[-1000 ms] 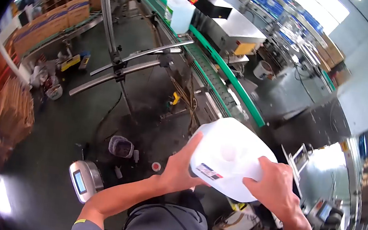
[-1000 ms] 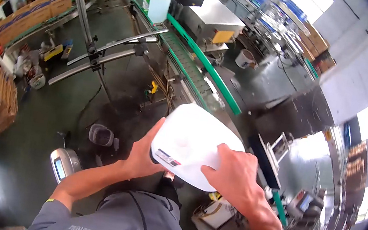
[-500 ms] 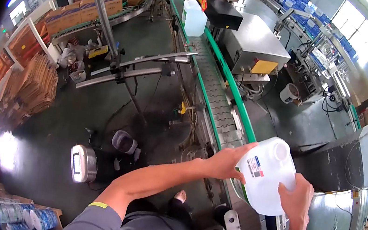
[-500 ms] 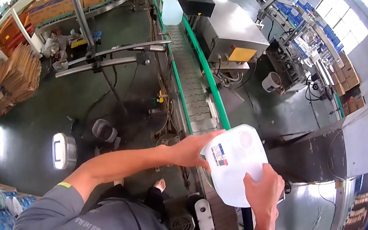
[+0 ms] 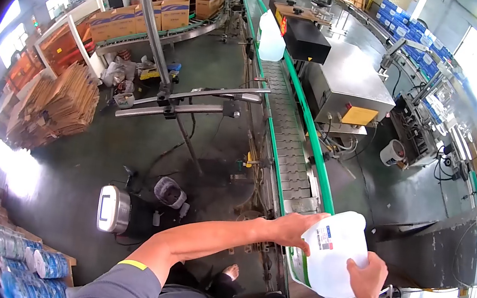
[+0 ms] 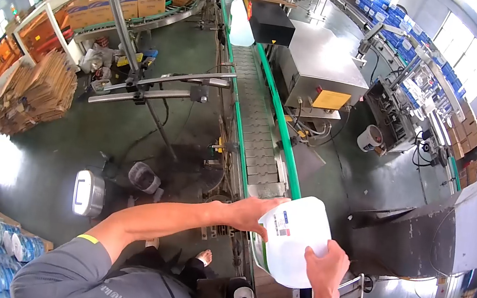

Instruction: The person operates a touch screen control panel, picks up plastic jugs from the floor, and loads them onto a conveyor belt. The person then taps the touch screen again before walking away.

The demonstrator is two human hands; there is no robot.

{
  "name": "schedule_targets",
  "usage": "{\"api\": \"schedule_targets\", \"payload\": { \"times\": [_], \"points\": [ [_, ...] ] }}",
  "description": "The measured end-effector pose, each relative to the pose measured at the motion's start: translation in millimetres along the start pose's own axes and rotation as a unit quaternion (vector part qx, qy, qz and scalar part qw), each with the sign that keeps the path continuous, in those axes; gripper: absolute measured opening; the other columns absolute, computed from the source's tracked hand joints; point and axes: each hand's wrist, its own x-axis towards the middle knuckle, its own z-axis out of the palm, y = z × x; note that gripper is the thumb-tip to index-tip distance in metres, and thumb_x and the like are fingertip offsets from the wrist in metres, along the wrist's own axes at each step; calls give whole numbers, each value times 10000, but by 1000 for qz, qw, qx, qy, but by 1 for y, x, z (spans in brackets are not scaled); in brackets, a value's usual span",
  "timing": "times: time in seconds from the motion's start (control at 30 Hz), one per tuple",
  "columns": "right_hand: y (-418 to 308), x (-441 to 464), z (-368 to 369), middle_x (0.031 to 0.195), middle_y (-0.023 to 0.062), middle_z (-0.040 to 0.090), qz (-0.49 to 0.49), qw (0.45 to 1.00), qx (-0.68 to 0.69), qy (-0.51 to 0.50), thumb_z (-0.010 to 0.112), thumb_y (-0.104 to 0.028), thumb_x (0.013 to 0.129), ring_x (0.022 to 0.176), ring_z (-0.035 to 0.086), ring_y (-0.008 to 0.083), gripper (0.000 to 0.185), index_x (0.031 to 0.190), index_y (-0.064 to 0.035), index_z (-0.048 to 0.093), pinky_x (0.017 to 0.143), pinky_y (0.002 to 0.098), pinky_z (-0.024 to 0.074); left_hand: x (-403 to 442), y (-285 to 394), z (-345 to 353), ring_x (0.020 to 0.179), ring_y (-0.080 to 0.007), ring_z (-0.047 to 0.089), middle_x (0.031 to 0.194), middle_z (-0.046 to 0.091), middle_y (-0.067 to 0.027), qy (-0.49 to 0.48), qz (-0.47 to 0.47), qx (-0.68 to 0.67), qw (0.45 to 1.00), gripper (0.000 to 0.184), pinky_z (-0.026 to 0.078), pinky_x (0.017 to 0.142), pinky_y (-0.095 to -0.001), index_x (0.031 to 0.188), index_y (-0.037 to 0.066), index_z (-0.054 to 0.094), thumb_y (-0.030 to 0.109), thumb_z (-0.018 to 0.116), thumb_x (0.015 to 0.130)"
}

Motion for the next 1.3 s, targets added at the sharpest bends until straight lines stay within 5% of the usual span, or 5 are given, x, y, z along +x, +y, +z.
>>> {"api": "schedule_targets", "payload": {
  "times": [0.2,0.33,0.67,0.9,1.3],
  "points": [
    [11,23,12,835,218,686,-8,988,149,-47,797,-182,792,793,706,325,312,948,56,671,750,401,537,36,41,-39,1321,-428,563,1481,518,-232,75,77,36,994,939,496,1066,-482,1573,32,319,488,769,886],
    [30,11,38,1134,202,738,-74,963,250,72,793,-144,839,1044,715,299,449,1233,33,670,936,358,534,99,80,-54,922,-318,728,1099,638,-163,-7,116,497,860,335,594,788,-425,1265,71,603,278,568,1004],
    [8,33,117,1199,111,634,-99,899,296,307,753,-25,862,1126,604,272,416,1263,-27,644,1009,373,462,148,16,-93,713,-237,732,858,639,-64,39,334,582,740,177,574,590,-348,882,92,633,256,681,928],
    [-14,55,128,1171,98,673,-97,893,300,321,792,-41,779,1176,599,329,452,1202,-58,636,1174,511,344,169,63,-94,849,-328,761,977,769,-136,-17,-167,546,821,444,587,755,-434,1012,27,680,397,445,1088],
    [-24,85,143,1199,108,625,-39,868,412,276,794,-13,764,1271,506,351,450,1187,-50,646,1186,505,316,183,27,-129,630,-244,732,859,695,-106,-42,21,668,743,158,480,485,-376,924,22,660,164,638,858]
  ]
}}
